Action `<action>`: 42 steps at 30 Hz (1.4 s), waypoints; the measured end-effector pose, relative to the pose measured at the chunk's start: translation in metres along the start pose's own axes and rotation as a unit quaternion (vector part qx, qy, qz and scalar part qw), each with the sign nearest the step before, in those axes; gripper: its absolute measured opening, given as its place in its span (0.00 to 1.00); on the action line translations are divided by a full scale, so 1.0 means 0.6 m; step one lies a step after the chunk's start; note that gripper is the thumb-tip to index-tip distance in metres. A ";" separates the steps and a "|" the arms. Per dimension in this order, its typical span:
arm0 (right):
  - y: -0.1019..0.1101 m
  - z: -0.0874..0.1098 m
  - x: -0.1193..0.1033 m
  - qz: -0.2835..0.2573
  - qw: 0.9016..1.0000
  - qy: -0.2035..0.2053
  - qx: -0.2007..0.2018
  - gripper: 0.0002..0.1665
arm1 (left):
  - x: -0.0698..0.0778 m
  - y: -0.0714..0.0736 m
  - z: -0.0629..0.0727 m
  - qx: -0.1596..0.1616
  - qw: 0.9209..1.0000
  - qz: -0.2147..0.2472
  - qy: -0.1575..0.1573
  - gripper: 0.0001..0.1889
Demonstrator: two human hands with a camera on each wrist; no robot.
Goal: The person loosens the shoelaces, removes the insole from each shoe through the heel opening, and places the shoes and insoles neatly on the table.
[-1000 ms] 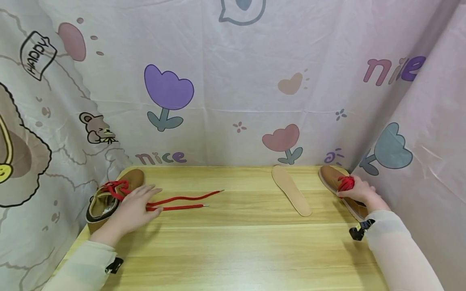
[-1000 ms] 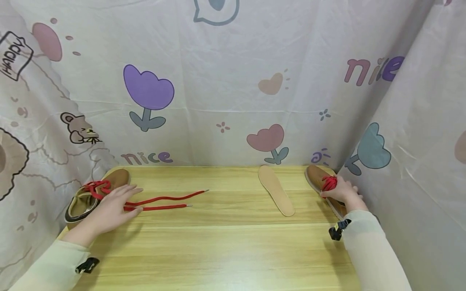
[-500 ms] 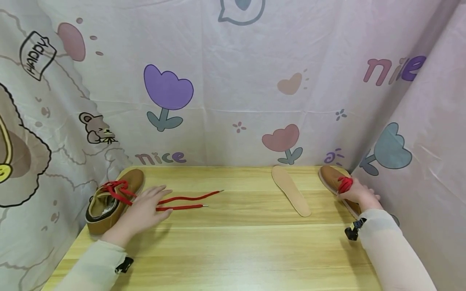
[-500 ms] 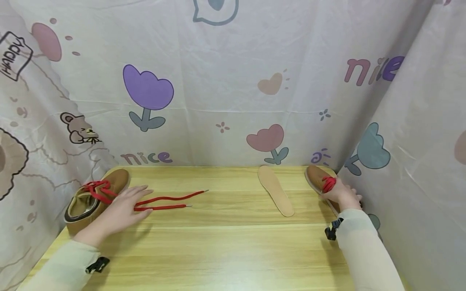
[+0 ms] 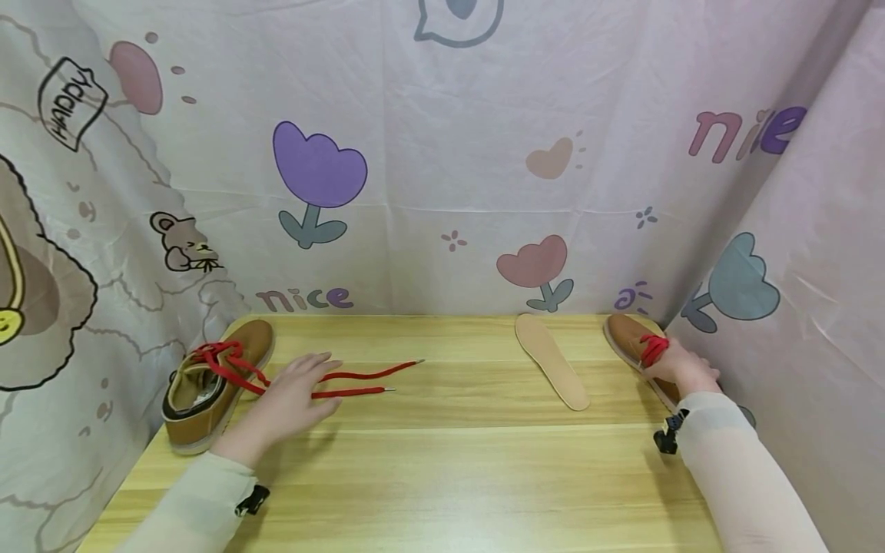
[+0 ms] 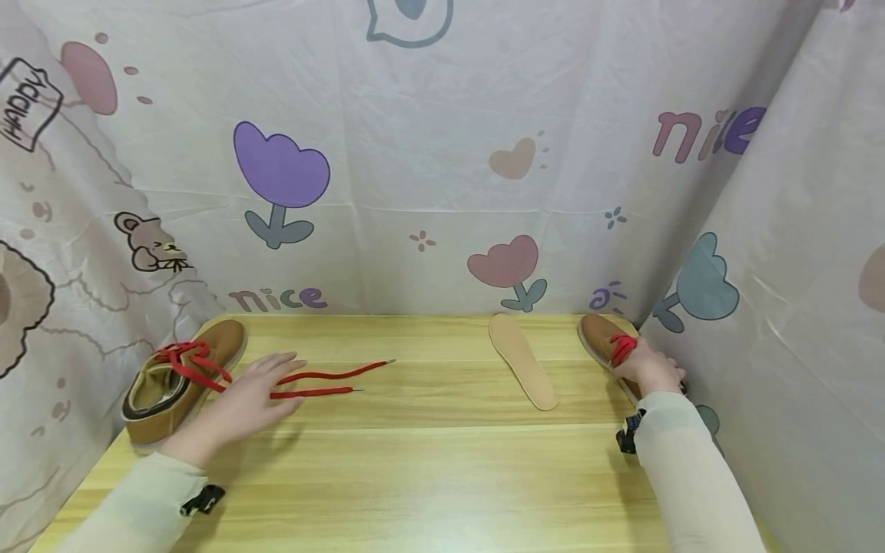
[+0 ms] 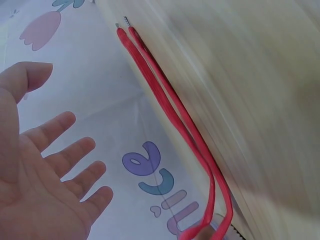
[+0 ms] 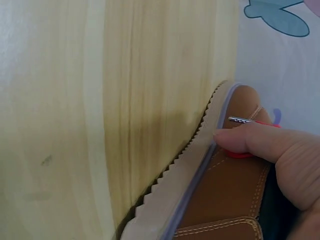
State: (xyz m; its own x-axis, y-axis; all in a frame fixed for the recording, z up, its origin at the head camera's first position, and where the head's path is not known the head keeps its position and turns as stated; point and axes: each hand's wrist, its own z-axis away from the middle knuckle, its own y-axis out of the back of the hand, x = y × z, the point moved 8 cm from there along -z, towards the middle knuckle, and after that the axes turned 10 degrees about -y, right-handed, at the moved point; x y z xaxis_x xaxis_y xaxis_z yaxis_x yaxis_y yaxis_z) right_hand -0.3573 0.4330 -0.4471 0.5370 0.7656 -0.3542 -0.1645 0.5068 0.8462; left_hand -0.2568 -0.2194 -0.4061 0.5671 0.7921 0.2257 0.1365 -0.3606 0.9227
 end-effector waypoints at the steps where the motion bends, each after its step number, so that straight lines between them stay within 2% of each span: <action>1: 0.000 -0.002 0.002 0.003 1.000 -0.001 0.004 0.61 | 0.001 -0.002 -0.001 0.000 1.000 0.002 0.000 0.31; 12: 0.007 0.009 -0.001 0.015 0.999 0.015 0.042 0.55 | 0.008 -0.015 -0.012 -0.006 1.000 0.011 0.004 0.32; 22: 0.007 0.013 -0.003 0.023 0.998 0.029 0.042 0.55 | 0.025 -0.032 -0.035 -0.022 0.999 0.034 0.000 0.33; 28: 0.003 0.013 -0.002 0.008 0.999 0.030 0.024 0.63 | 0.032 -0.040 -0.049 -0.029 0.998 0.047 -0.005 0.33; 35: -0.004 0.009 -0.010 0.038 0.998 0.054 0.019 0.71 | 0.041 -0.052 -0.060 -0.026 0.999 0.038 -0.017 0.32; 42: -0.002 0.026 -0.021 0.054 0.995 0.085 0.026 0.64 | 0.055 -0.063 -0.072 -0.025 0.998 0.047 -0.025 0.32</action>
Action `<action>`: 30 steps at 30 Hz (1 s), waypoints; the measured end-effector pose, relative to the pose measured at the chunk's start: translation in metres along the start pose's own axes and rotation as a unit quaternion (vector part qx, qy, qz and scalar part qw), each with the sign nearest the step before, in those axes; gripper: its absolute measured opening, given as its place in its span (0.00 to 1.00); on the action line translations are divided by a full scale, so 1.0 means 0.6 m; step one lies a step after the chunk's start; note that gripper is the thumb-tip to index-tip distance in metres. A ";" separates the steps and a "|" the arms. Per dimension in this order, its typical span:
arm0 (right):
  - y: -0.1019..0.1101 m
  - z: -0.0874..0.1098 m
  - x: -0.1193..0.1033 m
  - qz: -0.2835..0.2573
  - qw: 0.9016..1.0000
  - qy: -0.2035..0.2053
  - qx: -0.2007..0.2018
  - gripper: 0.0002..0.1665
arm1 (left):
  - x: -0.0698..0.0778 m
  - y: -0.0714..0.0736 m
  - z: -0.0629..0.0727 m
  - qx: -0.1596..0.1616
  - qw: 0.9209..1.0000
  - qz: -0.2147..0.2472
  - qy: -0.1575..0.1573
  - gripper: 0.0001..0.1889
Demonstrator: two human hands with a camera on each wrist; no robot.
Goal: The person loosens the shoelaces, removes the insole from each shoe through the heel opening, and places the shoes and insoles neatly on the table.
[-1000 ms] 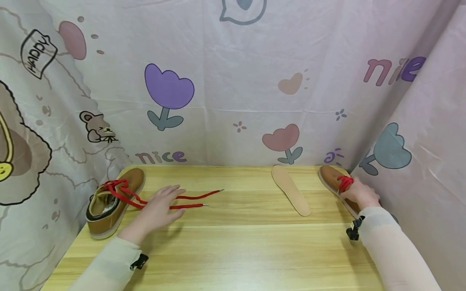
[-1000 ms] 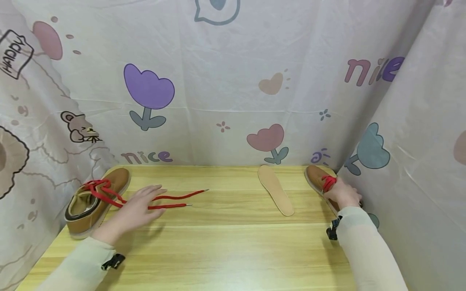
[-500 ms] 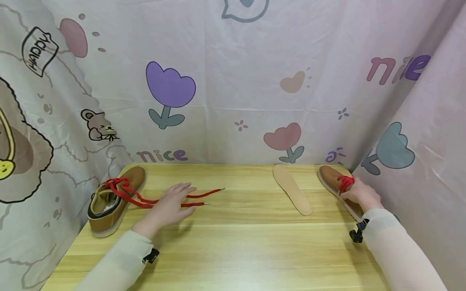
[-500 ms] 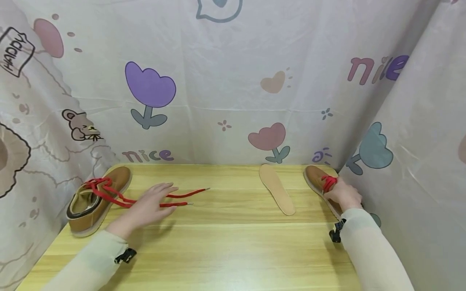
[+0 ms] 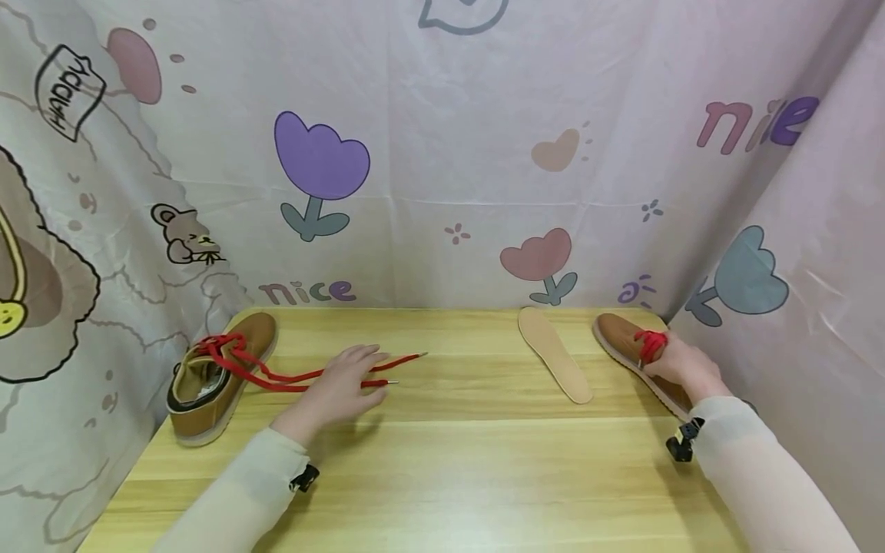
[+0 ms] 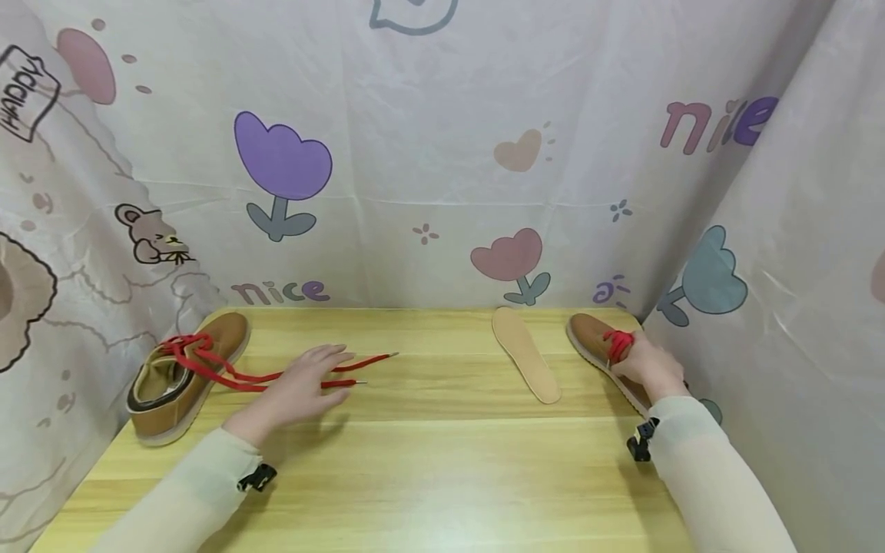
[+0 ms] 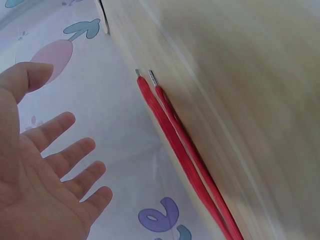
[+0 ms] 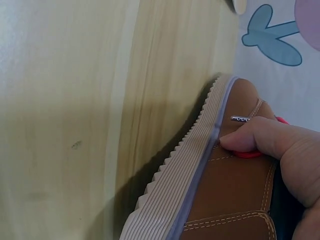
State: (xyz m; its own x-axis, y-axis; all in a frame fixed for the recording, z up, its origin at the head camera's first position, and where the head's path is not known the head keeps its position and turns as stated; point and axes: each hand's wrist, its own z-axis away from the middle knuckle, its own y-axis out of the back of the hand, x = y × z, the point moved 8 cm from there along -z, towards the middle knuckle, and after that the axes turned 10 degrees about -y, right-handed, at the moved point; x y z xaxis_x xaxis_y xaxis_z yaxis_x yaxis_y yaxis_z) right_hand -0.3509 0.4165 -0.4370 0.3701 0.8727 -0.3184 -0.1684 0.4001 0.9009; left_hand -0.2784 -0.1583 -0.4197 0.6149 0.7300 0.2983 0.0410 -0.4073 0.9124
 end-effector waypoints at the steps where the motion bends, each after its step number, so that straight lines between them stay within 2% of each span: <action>1: 0.001 0.002 -0.003 0.001 1.000 0.003 0.000 0.63 | 0.002 -0.001 -0.002 0.000 1.000 0.001 -0.001 0.32; 9: 0.006 0.019 -0.022 0.018 1.000 0.013 0.007 0.59 | 0.016 -0.013 -0.021 -0.026 0.999 0.027 0.002 0.33; 17: 0.005 0.043 -0.052 0.025 0.999 0.038 0.016 0.52 | 0.029 -0.028 -0.039 -0.041 0.999 0.026 0.002 0.34; 30: -0.005 0.069 -0.103 0.045 0.996 0.076 0.031 0.50 | 0.061 -0.058 -0.077 -0.060 0.998 0.024 -0.002 0.35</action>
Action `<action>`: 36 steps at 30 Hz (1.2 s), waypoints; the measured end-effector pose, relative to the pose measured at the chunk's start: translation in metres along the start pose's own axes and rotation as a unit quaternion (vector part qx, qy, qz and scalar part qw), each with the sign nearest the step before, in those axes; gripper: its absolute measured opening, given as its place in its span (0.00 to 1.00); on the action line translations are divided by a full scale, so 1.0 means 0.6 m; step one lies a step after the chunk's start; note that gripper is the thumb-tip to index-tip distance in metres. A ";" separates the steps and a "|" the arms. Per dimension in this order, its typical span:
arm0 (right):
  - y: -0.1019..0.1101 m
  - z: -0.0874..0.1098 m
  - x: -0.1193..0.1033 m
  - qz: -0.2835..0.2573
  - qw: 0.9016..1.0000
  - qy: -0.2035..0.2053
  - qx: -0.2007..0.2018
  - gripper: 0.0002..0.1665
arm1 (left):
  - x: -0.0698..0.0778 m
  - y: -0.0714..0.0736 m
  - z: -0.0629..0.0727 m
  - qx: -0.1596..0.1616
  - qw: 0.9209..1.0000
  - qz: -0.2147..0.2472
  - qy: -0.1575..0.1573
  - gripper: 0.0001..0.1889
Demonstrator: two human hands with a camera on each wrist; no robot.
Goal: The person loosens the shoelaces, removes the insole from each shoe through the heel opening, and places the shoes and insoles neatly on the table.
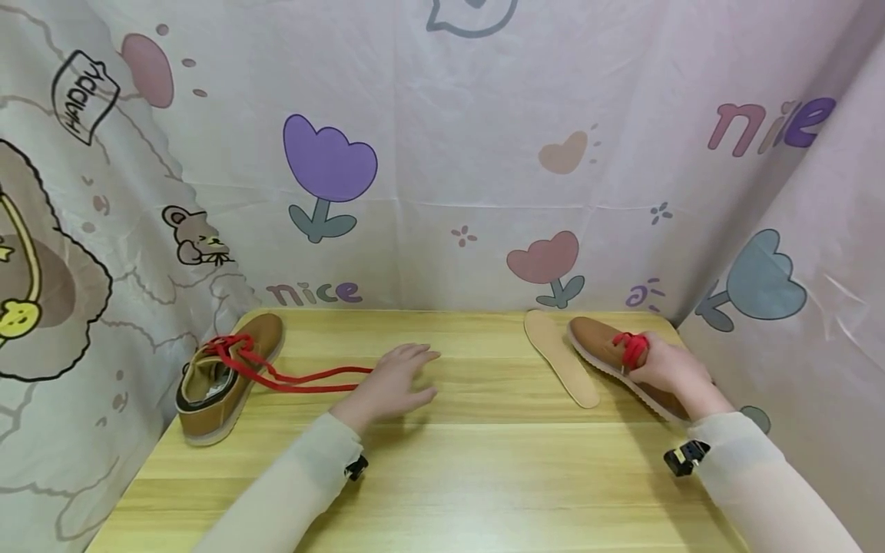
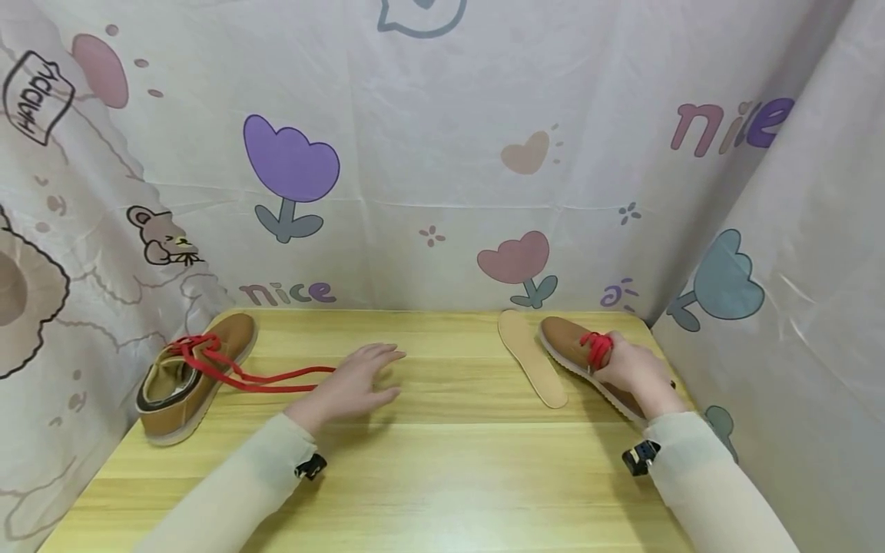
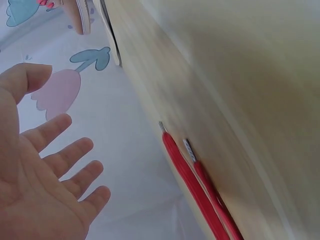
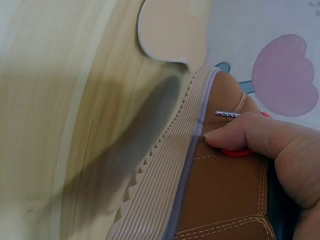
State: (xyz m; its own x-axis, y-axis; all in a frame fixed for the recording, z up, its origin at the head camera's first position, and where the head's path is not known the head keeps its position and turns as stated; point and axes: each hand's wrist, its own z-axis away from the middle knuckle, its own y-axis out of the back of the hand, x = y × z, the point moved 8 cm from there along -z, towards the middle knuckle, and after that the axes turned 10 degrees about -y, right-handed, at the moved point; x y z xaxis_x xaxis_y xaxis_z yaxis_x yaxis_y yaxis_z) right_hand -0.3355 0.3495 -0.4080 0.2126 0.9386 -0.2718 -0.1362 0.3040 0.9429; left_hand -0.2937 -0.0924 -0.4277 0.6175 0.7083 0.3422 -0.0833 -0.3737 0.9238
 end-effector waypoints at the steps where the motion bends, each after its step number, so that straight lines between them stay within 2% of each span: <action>1: 0.000 0.002 -0.004 0.002 1.000 0.005 0.004 0.48 | 0.003 -0.001 -0.004 -0.001 1.000 0.000 -0.003 0.35; 9: 0.001 0.014 -0.037 0.007 0.998 0.049 0.028 0.42 | 0.028 -0.006 -0.030 0.003 1.000 0.019 -0.020 0.34; 19: -0.006 0.036 -0.078 0.022 0.997 0.073 0.027 0.43 | 0.048 -0.024 -0.057 -0.006 0.999 0.038 -0.026 0.35; 30: -0.019 0.058 -0.132 0.029 0.994 0.105 0.027 0.42 | 0.054 -0.045 -0.091 -0.007 0.998 0.054 -0.024 0.36; 36: -0.022 0.069 -0.154 0.031 0.992 0.121 0.032 0.42 | 0.053 -0.045 -0.112 0.015 0.996 0.089 -0.013 0.36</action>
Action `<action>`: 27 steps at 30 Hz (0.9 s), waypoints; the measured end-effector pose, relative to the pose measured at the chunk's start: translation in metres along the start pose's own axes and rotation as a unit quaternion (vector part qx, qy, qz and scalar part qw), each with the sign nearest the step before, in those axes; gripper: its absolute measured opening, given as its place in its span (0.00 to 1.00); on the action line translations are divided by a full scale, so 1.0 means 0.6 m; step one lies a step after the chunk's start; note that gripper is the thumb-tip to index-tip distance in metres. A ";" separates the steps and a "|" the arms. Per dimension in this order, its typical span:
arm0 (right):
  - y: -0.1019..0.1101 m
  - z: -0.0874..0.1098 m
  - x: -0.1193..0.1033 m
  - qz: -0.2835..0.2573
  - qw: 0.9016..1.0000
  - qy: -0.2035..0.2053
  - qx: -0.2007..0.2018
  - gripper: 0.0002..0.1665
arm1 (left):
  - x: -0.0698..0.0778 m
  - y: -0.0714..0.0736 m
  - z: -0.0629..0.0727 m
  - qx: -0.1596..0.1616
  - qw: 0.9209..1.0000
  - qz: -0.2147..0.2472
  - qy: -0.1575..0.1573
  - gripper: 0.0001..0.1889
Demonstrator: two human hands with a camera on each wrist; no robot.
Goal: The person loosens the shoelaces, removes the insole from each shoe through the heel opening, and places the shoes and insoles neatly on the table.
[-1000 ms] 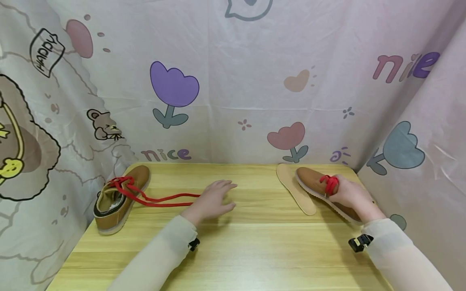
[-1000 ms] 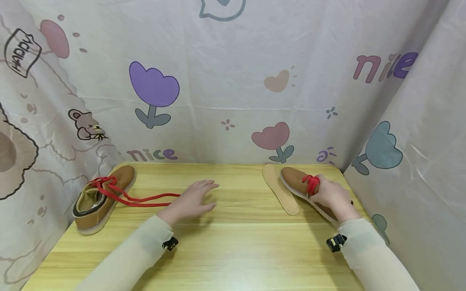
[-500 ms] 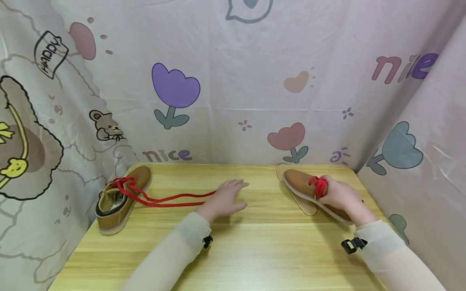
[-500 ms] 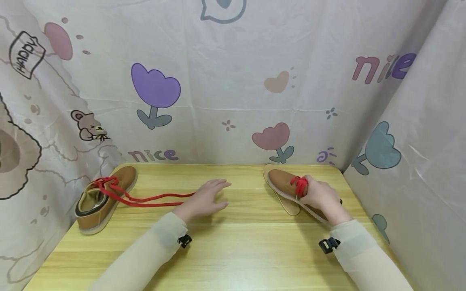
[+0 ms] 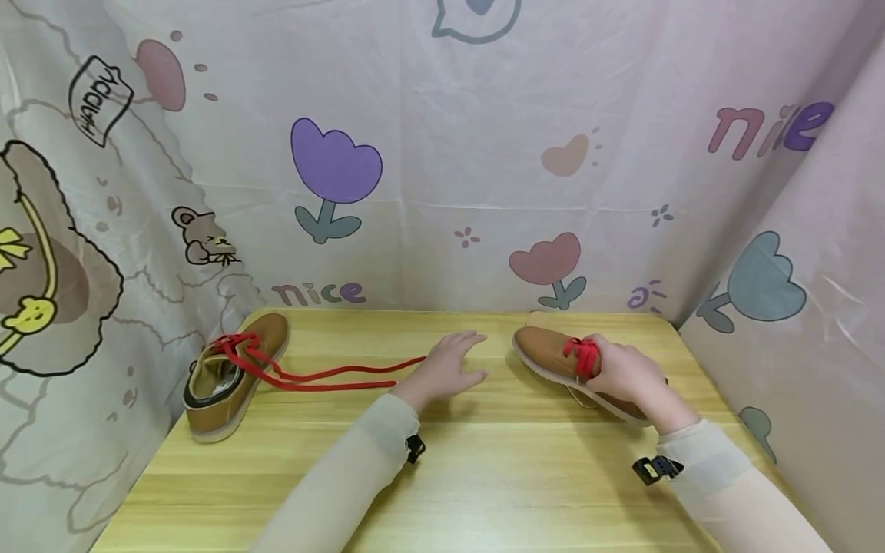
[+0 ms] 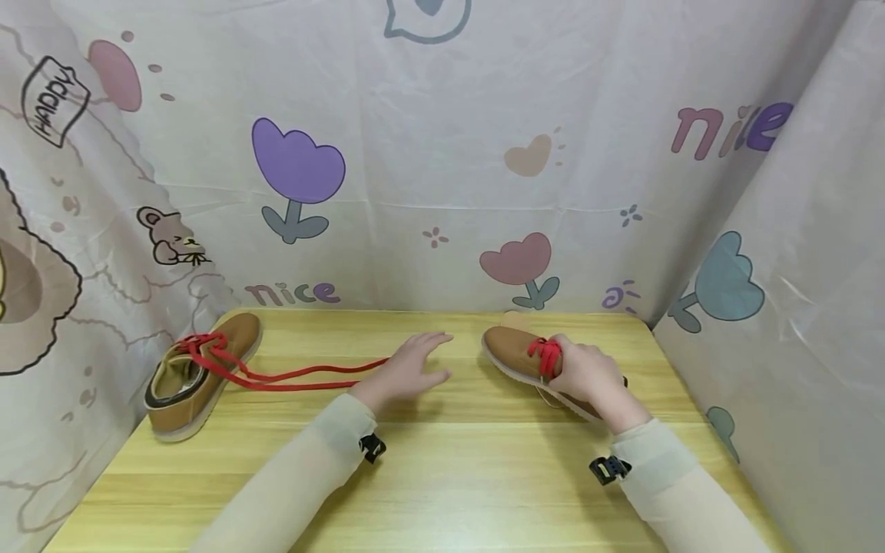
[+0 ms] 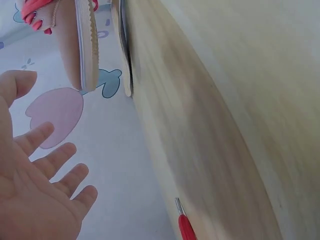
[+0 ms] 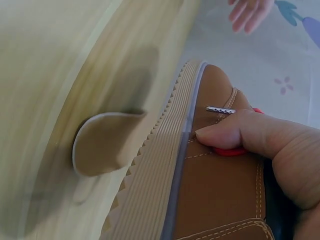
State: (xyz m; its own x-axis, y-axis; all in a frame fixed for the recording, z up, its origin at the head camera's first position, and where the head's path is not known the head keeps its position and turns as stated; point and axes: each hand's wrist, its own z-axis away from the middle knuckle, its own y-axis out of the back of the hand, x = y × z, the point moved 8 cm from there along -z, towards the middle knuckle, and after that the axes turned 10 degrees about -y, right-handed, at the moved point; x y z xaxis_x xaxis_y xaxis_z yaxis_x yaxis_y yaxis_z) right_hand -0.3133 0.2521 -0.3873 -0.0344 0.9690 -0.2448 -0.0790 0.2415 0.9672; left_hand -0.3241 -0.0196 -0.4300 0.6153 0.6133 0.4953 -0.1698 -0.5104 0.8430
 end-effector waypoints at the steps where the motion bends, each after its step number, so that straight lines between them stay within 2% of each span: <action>1: -0.001 0.000 -0.004 0.000 1.000 0.004 0.001 0.42 | 0.000 0.001 -0.002 0.005 1.000 0.006 0.002 0.36; 7: -0.004 0.006 -0.025 0.003 1.000 0.029 0.006 0.39 | 0.003 -0.001 -0.018 0.017 1.000 0.005 -0.015 0.36; 13: -0.007 0.018 -0.045 0.006 0.999 0.047 0.012 0.40 | 0.012 -0.011 -0.040 0.014 0.999 0.002 -0.030 0.39; 19: -0.013 0.025 -0.064 0.017 0.998 0.055 0.012 0.39 | 0.024 -0.023 -0.055 -0.002 0.999 0.004 -0.043 0.43; 27: -0.016 0.033 -0.099 0.028 0.996 0.080 0.029 0.40 | 0.026 -0.032 -0.054 -0.033 0.998 -0.029 -0.040 0.50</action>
State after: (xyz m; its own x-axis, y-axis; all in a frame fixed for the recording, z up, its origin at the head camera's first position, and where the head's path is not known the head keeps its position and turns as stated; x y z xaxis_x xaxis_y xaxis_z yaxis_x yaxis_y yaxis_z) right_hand -0.2909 0.1934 -0.3806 -0.1960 0.9612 -0.1942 -0.0156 0.1950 0.9807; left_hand -0.3363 0.0194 -0.4317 0.6842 0.5902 0.4284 -0.1797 -0.4329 0.8834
